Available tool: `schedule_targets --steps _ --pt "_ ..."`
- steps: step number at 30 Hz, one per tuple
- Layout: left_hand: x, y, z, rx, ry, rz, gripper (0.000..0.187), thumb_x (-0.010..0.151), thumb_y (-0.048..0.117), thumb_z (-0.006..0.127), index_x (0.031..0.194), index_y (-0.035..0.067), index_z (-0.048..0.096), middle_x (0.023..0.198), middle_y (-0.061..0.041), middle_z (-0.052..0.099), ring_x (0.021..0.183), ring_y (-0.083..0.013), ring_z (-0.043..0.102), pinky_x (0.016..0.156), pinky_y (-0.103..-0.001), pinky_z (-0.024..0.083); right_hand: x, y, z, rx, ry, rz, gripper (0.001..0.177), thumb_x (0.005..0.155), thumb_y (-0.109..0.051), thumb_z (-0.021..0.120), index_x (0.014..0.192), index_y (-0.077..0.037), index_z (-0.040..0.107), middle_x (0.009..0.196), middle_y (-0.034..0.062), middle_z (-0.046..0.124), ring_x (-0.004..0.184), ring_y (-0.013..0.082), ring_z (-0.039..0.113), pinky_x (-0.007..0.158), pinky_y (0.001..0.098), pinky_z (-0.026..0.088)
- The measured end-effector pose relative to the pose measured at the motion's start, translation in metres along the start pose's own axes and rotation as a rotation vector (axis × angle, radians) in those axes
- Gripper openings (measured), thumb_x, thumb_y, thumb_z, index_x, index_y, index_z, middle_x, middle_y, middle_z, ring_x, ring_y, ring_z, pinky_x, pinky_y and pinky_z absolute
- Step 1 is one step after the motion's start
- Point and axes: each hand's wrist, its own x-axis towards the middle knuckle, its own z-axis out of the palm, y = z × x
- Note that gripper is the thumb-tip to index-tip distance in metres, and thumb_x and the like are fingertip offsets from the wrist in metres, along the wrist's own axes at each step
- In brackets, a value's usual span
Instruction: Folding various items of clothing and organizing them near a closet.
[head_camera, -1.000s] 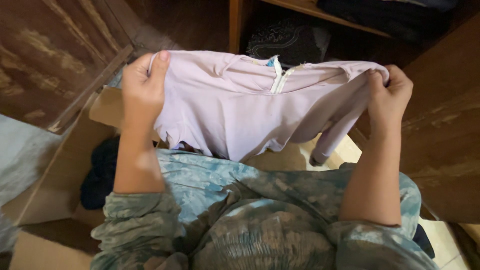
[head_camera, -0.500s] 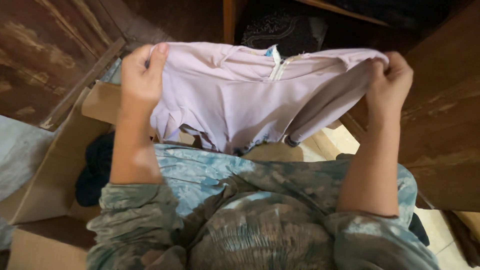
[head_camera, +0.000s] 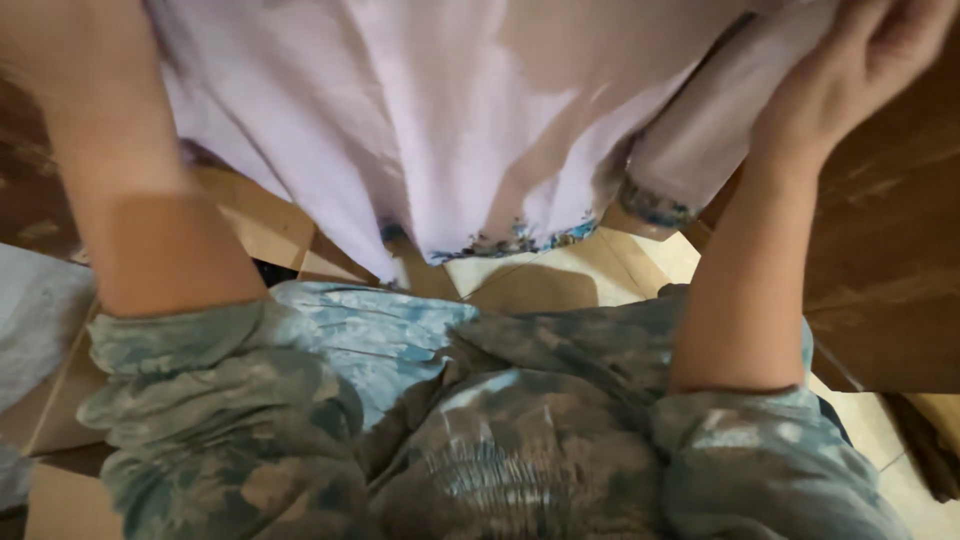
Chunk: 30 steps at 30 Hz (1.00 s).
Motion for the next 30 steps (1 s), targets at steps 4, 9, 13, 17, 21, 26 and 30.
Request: schedule_targets --steps 4,9,13,17,21,26,30 --pt "-0.001 0.006 -0.009 0.111 0.095 0.164 0.023 0.115 0.013 0.066 0.102 -0.006 0.068 0.091 -0.015 0.066 0.085 -0.0282 0.062 0.081 -0.042 0.051 -0.011 0.015 -0.019 -0.003 0.115 -0.063 0.021 0.119 -0.010 0.056 0.134 0.005 0.058 0.124 0.0157 0.067 0.108 0.0233 0.065 0.097 0.0392 0.055" --pt "-0.015 0.031 0.028 -0.091 -0.110 -0.067 0.017 0.107 0.017 0.070 0.109 0.001 0.075 0.093 -0.014 0.072 0.079 -0.0256 0.066 0.071 -0.040 0.051 -0.086 0.063 -0.049 -0.267 -0.071 0.139 0.010 0.113 -0.004 0.057 0.117 0.004 0.062 0.107 0.0118 0.061 0.095 0.0222 0.057 0.085 0.0358 0.049" --pt "-0.045 0.038 0.086 -0.104 -0.313 -0.313 0.024 0.101 0.034 0.073 0.098 0.010 0.076 0.088 -0.014 0.073 0.075 -0.0302 0.068 0.068 -0.040 0.052 -0.134 0.081 -0.044 -0.667 -0.350 0.580 0.017 0.097 -0.019 0.064 0.101 -0.002 0.067 0.095 0.0195 0.066 0.088 0.0355 0.062 0.080 0.0447 0.051" --pt "-0.063 0.056 0.130 -0.135 -0.459 -0.314 0.032 0.098 0.041 0.071 0.088 0.011 0.071 0.075 -0.015 0.066 0.067 -0.0363 0.062 0.062 -0.046 0.048 -0.122 0.020 -0.001 -0.887 -0.806 0.900 0.039 0.084 -0.029 0.071 0.123 -0.023 0.073 0.127 0.0211 0.063 0.115 0.0383 0.061 0.097 0.0494 0.049" --pt "-0.068 0.079 0.147 -0.206 -0.506 -0.258 0.033 0.098 0.042 0.072 0.089 0.010 0.071 0.076 -0.015 0.066 0.069 -0.0368 0.062 0.059 -0.045 0.047 -0.105 -0.062 0.069 -0.431 -0.908 0.478 0.066 0.091 -0.037 0.077 0.149 -0.012 0.056 0.151 0.0191 0.051 0.140 0.0362 0.047 0.115 0.0478 0.040" --pt "-0.073 0.088 0.149 -0.538 -0.633 -0.426 0.029 0.093 0.041 0.067 0.098 0.013 0.073 0.074 -0.011 0.071 0.065 -0.0278 0.070 0.062 -0.038 0.052 -0.156 -0.062 0.104 0.425 -1.063 0.859 0.029 0.099 -0.022 0.073 0.120 -0.002 0.072 0.108 0.0072 0.076 0.099 0.0126 0.065 0.089 0.0307 0.055" --pt "-0.087 0.057 0.158 -0.491 -0.649 -0.376 0.039 0.082 0.042 0.077 0.100 0.008 0.069 0.079 -0.014 0.072 0.070 -0.0290 0.070 0.064 -0.039 0.053 -0.132 -0.068 0.092 0.262 -0.976 0.952 0.014 0.097 -0.014 0.067 0.104 -0.003 0.073 0.082 -0.0024 0.071 0.071 0.0050 0.061 0.062 0.0238 0.050"
